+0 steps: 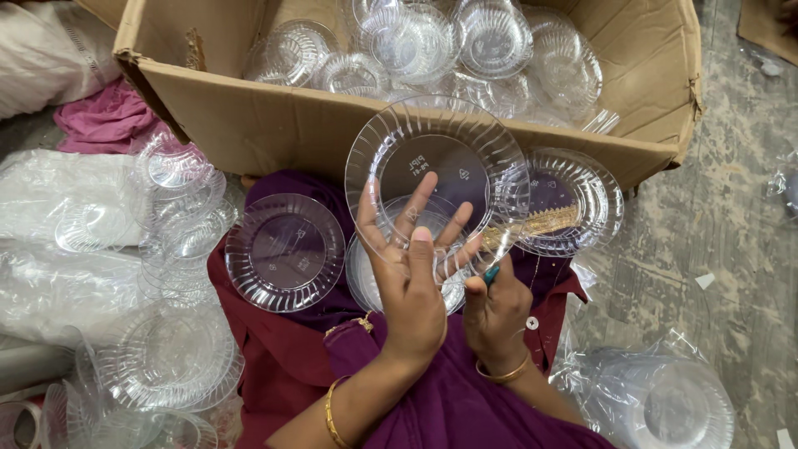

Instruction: The person sits on the floor and uses a small blue utility knife to trim the edges of clear plastic plates. They pick up plates from a cardboard box, rotate them, and scrape the rim with the knife, then place the plates in a stack on their lap.

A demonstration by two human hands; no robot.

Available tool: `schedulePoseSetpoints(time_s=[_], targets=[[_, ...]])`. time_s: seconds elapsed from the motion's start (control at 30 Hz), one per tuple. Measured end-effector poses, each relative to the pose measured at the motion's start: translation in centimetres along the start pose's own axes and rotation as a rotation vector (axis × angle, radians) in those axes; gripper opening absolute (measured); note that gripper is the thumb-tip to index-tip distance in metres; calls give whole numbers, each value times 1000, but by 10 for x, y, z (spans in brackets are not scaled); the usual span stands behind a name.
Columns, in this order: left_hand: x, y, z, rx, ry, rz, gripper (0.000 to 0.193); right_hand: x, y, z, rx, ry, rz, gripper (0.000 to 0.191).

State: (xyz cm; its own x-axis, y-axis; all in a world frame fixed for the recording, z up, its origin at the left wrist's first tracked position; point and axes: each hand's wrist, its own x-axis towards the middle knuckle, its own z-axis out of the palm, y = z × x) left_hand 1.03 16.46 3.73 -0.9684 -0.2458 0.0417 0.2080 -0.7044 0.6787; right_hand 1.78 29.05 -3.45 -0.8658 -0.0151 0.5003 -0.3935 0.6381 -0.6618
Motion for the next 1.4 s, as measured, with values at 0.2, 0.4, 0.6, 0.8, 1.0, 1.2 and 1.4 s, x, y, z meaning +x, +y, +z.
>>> schedulePoseSetpoints(time_s=[0.2,0.4,0.6,0.8,1.0,1.2,1.4], targets=[[2,3,3,-10,-62,32,66,4,-1,4,58,81,-26,69],[4,5,5,-4,-64,27,63,-4,-5,3,116,-6,-59,63],[34,31,-49,530,-200,-227,56,-16,19,-21,402,-43,83,48],[50,53,-134,1424,-176,-17,46,-3,44,-44,398,-36,325,41],[92,89,-215,1916,289,-155,35,5,31,-23,-36,-275,408,39],[85,116,-202,1444,244,-64,16,25,2,-17,141,-336,450,33],[69,114,-122,1057,45,123,22,45,-16,-13,615,-458,494,41]])
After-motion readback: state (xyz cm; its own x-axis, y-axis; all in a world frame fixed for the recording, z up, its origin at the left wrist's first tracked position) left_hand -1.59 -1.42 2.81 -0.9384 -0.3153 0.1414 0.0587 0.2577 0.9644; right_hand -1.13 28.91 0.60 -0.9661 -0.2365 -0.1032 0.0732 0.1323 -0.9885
